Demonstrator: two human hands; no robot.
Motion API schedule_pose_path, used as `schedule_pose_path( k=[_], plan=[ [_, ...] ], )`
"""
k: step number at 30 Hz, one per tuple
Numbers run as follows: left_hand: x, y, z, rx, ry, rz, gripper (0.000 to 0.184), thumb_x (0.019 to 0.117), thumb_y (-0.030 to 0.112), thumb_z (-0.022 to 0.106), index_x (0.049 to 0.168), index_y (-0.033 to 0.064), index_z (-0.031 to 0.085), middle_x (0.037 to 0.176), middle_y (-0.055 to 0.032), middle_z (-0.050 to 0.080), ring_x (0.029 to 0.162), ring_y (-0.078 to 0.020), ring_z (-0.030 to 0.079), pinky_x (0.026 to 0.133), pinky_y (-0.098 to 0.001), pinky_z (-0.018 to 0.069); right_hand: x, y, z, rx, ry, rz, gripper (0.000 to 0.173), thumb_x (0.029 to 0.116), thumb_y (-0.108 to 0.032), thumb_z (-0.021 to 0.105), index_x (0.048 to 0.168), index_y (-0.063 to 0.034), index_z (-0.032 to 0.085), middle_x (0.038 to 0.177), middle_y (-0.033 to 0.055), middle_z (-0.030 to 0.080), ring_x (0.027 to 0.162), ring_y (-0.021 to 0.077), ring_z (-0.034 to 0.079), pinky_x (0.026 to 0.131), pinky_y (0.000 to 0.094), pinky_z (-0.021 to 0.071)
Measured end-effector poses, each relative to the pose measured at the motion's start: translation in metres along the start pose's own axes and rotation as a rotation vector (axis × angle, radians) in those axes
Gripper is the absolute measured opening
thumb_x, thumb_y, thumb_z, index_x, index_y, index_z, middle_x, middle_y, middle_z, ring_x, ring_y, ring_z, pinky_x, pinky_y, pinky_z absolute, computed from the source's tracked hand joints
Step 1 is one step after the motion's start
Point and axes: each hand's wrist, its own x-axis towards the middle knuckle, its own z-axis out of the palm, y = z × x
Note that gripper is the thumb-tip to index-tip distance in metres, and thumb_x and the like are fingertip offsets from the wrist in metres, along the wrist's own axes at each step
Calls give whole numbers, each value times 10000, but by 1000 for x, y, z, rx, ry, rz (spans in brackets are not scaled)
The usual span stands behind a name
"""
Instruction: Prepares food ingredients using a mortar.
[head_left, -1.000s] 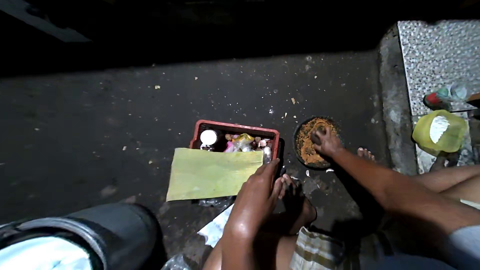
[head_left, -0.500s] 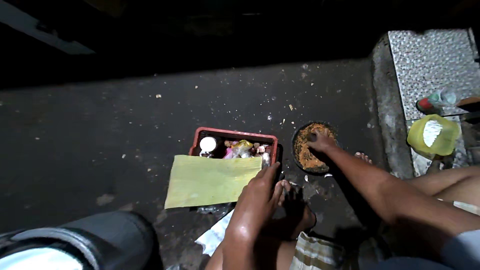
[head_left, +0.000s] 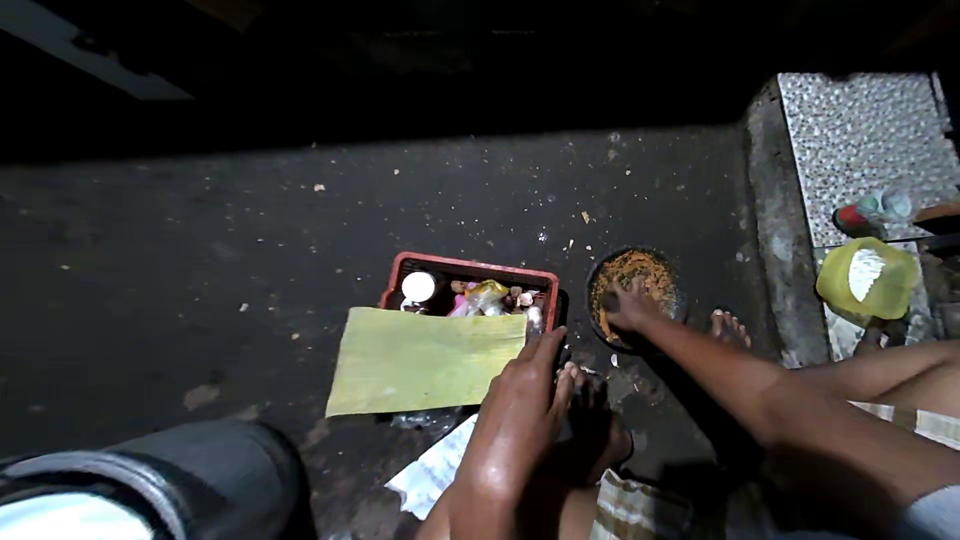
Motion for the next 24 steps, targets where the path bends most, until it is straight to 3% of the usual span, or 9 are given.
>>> schedule_pose_path(
  k=[3, 7, 9, 12, 15, 18, 22, 24],
  plan=[
    [-2, -6, 2, 9, 5, -4, 489, 1057, 281, 522, 1510, 101, 487, 1399, -174, 600, 1152, -350, 661, 980, -533, 520, -8, 14, 19, -152, 6, -96, 658, 965, -376, 679, 1567, -274, 433, 1642, 277, 267, 1165, 512, 613, 936, 627, 530],
    [2, -9, 3, 22, 23, 19, 481, 1050, 264, 539, 1495, 85, 503, 1390, -184, 607, 1140, -356, 669, 973, -542, 524, 24, 28, -23, -91, 63, -70, 691, 923, -379, 749, 1541, -253, 465, 1622, 283, 291, 1096, 503, 645, 871, 643, 550],
    [4, -6, 1, 22, 41, 37, 484, 1049, 264, 536, 1498, 86, 500, 1388, -181, 609, 1158, -348, 664, 986, -534, 521, 37, 34, -58, 10, 40, -57, 690, 911, -428, 763, 1520, -266, 482, 1615, 279, 296, 1196, 497, 602, 925, 665, 526],
    [0, -6, 3, 3, 31, 32, 478, 1049, 261, 534, 1492, 85, 507, 1372, -173, 619, 1153, -342, 664, 983, -530, 523, 16, 53, -32, 109, 85, -15, 684, 895, -432, 762, 1501, -252, 500, 1604, 283, 308, 1202, 495, 598, 918, 665, 533],
    [3, -6, 2, 23, 49, 16, 481, 1043, 269, 536, 1490, 94, 513, 1376, -170, 618, 1145, -355, 670, 960, -548, 533, -10, 60, 9, -32, 41, -15, 692, 958, -446, 672, 1572, -245, 423, 1642, 264, 257, 1143, 461, 643, 912, 585, 562],
    [7, -4, 3, 33, 33, 36, 481, 1046, 271, 524, 1494, 94, 508, 1384, -167, 615, 1141, -349, 670, 960, -540, 531, 0, 54, -5, -57, 63, -23, 631, 977, -418, 673, 1551, -257, 465, 1631, 261, 289, 1178, 469, 624, 937, 603, 542],
    [8, 1, 2, 33, 27, 37, 481, 1047, 255, 534, 1497, 88, 503, 1393, -174, 608, 1146, -350, 667, 974, -536, 525, 29, 43, -38, 130, 152, 42, 697, 903, -405, 771, 1517, -232, 492, 1596, 281, 305, 1122, 487, 631, 872, 640, 555],
    [7, 2, 5, 36, 20, 33, 479, 1049, 261, 528, 1498, 96, 503, 1390, -170, 610, 1143, -347, 669, 969, -536, 529, 21, 47, -27, 199, 70, 57, 738, 891, -435, 782, 1526, -224, 470, 1614, 303, 266, 1236, 512, 568, 943, 666, 521]
  ],
)
